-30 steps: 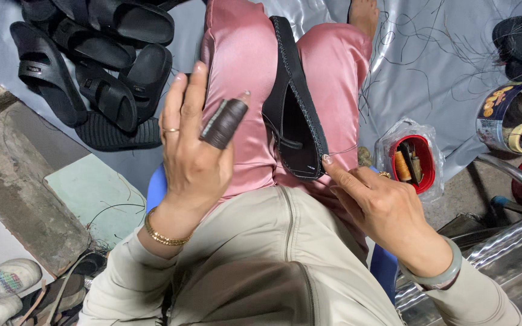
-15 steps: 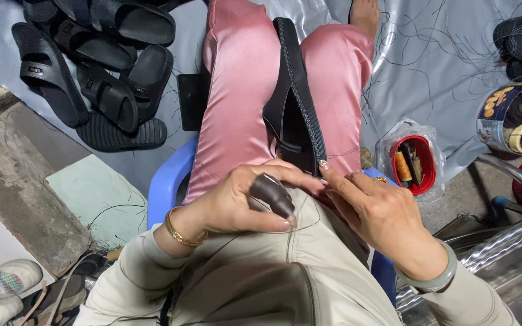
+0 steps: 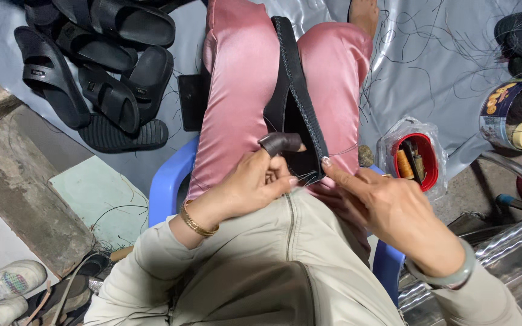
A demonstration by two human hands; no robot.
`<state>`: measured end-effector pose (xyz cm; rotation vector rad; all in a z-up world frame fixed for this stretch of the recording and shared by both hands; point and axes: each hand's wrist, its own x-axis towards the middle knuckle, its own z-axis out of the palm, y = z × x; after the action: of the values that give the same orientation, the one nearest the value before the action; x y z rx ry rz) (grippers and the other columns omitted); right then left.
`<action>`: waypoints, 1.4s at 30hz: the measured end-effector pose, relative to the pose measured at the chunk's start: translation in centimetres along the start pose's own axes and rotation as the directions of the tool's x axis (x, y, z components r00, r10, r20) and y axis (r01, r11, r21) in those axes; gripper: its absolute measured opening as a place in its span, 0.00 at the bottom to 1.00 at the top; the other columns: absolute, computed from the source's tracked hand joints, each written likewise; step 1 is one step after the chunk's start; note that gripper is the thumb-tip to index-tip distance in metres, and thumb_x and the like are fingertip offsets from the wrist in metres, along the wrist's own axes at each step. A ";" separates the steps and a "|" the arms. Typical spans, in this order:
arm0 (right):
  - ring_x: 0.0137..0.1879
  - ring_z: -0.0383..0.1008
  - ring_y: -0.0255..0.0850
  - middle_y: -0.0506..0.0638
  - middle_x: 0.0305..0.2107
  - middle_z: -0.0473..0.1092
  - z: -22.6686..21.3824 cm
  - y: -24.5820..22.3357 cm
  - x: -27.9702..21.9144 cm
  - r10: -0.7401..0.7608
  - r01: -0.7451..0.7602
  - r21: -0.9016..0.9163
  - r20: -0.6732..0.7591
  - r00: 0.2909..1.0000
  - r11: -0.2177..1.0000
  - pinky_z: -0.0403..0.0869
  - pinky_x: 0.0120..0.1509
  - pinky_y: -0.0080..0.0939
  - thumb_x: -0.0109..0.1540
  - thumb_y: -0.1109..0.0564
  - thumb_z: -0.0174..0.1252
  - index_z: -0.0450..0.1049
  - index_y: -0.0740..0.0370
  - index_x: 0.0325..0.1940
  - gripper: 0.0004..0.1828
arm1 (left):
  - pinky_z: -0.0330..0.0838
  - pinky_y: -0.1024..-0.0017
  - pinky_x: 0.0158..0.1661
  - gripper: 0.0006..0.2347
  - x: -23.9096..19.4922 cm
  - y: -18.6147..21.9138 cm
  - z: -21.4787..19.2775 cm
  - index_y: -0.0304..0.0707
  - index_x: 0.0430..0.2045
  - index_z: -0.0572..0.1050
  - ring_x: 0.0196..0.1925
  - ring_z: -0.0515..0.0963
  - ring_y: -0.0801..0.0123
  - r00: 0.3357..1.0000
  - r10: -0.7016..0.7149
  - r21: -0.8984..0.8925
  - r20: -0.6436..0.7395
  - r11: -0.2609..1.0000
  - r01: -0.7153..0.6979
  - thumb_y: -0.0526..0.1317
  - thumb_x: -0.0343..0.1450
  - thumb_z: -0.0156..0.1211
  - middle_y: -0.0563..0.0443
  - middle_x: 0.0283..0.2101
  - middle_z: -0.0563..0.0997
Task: The person sits on a blue plastic chair and sews a black slipper using a needle and thread. They hold the slipper on their lap and repeatedly push the needle through the sole and upper, pulling the thread tight to secure the parts together.
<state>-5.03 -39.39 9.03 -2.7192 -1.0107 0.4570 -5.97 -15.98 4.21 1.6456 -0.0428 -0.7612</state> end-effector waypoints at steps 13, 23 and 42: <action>0.29 0.75 0.33 0.33 0.23 0.67 -4.7 3.0 -8.9 0.345 -0.264 -0.256 0.362 0.866 0.930 0.74 0.24 0.41 0.55 0.43 0.44 0.52 0.23 0.63 0.30 | 0.62 0.60 0.18 0.13 1.4 -0.1 1.9 0.32 0.24 0.70 0.21 0.73 0.53 0.821 0.557 0.597 -0.123 0.703 -0.387 0.45 0.64 0.62 0.48 0.24 0.70; 0.40 0.73 0.41 0.52 0.29 0.70 -0.9 -0.2 -4.3 0.191 -0.079 0.824 -0.035 0.981 0.561 0.69 0.45 0.36 0.64 0.52 0.37 0.67 0.64 0.29 0.18 | 0.69 0.58 0.29 0.12 0.5 -3.2 -4.3 0.29 0.41 0.74 0.23 0.74 0.51 0.697 0.655 0.790 -0.292 0.576 -0.209 0.33 0.65 0.51 0.37 0.36 0.80; 0.51 0.66 0.46 0.65 0.47 0.68 0.6 -1.7 -1.2 0.118 -0.068 0.955 0.035 0.992 0.289 0.70 0.50 0.50 0.59 0.50 0.48 0.72 0.71 0.47 0.21 | 0.70 0.70 0.23 0.08 -1.5 3.3 1.0 0.33 0.14 0.74 0.21 0.77 0.56 0.783 0.620 -0.047 -0.040 0.782 -0.622 0.39 0.61 0.64 0.42 0.20 0.76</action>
<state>-7.14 -38.84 9.24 -1.6085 -0.2924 0.7199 -6.44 -16.99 7.79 1.4517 -0.5239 -0.2257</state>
